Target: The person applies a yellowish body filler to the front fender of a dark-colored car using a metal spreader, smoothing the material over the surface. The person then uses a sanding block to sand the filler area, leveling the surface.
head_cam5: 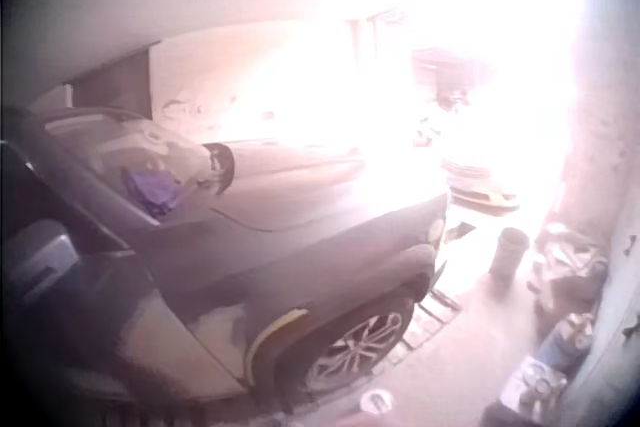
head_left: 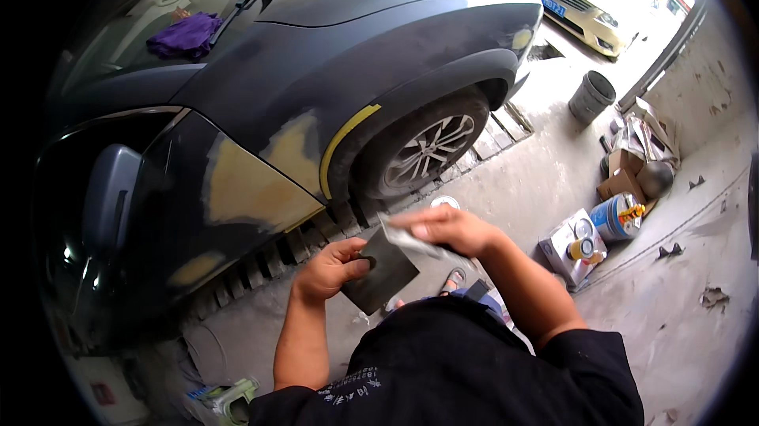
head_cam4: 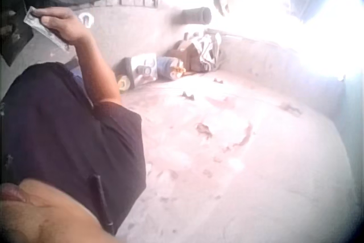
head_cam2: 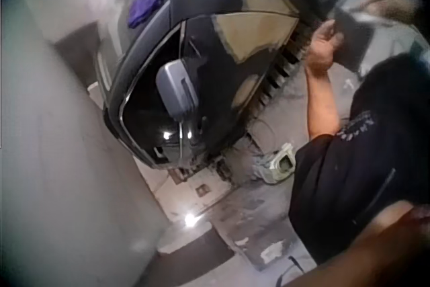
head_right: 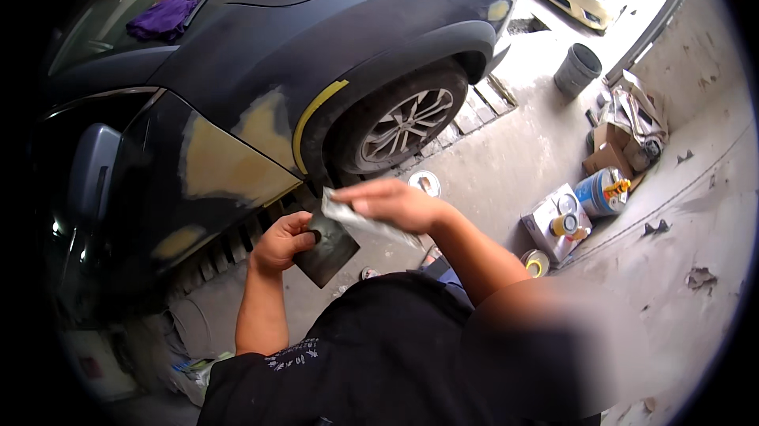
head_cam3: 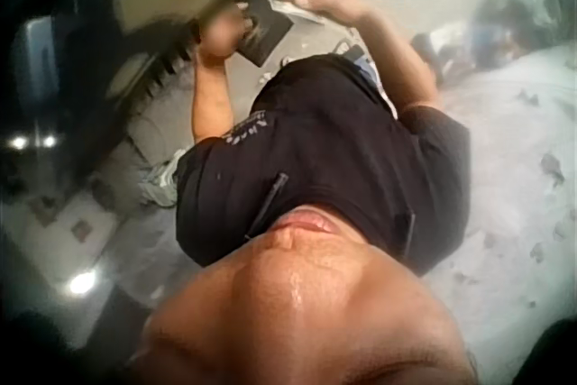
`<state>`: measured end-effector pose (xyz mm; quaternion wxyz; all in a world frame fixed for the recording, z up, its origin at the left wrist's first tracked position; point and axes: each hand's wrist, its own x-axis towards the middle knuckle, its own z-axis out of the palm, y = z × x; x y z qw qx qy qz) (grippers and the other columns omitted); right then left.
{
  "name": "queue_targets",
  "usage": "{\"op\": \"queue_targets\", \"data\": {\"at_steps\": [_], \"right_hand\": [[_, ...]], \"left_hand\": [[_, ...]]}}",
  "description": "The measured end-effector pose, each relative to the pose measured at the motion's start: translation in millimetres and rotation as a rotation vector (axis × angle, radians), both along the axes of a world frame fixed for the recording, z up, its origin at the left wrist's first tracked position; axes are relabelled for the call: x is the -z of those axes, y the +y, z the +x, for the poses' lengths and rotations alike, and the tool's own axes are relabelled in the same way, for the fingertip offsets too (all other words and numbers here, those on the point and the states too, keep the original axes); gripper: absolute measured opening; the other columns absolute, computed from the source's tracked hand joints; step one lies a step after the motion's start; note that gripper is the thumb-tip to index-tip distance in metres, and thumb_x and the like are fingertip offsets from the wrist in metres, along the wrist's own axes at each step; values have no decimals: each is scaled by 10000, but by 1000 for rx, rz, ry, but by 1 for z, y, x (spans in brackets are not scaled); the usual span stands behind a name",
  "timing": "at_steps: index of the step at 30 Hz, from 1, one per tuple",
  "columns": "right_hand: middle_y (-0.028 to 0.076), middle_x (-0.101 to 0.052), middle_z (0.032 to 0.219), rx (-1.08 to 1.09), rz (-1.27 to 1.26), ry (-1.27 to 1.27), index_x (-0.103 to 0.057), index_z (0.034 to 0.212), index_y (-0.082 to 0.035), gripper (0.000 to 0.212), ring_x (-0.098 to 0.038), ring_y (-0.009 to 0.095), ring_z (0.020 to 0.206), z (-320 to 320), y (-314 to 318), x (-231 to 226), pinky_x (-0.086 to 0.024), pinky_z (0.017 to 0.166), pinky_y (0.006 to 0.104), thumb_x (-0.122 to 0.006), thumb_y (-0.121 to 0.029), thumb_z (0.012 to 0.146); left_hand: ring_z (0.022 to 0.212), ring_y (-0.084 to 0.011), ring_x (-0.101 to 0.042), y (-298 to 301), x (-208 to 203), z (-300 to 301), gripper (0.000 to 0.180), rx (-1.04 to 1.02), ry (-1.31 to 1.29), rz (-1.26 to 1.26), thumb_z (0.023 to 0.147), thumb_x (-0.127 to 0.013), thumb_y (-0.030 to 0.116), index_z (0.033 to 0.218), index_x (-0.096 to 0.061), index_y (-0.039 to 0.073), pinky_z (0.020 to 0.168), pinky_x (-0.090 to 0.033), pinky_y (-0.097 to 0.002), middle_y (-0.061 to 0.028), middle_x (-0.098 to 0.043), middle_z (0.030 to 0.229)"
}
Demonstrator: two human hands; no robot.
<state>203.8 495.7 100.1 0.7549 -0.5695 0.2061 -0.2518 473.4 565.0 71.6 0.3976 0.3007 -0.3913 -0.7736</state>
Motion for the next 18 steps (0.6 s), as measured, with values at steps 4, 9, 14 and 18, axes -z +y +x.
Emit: {"op": "queue_targets", "data": {"at_steps": [4,9,14,18], "right_hand": [[43,-622,1118,231,198,-144,-506,1341,-23,424,-544,54,903,6,-10,-31,-440,801,211,-530,-197,955],[55,-655,1073,309,-118,14,-578,1269,-18,371,-584,90,906,-2,9,1,-463,808,256,-579,-110,909],[120,-507,706,390,-673,209,-635,1222,-139,379,-542,262,626,14,18,14,-433,601,361,-640,-98,845],[75,-454,654,362,-872,251,-638,1216,-113,385,-485,202,545,19,12,11,-387,516,334,-654,-55,836]], "left_hand": [[590,-136,-564,3,-12,-18,475,-98,176,9,864,-674,177,1274,-510,4,540,-458,-256,-64,-615,825],[374,-129,-383,-4,-6,-37,592,-233,426,219,935,-511,406,1387,-398,40,369,-322,-236,-78,-541,701],[761,-193,-505,4,-2,-37,601,-165,480,45,926,-440,499,1379,-413,104,560,-402,-282,-71,-558,1118],[778,-203,-519,10,11,-36,566,-172,409,179,937,-421,497,1338,-434,97,551,-417,-298,-70,-565,1108]]}}
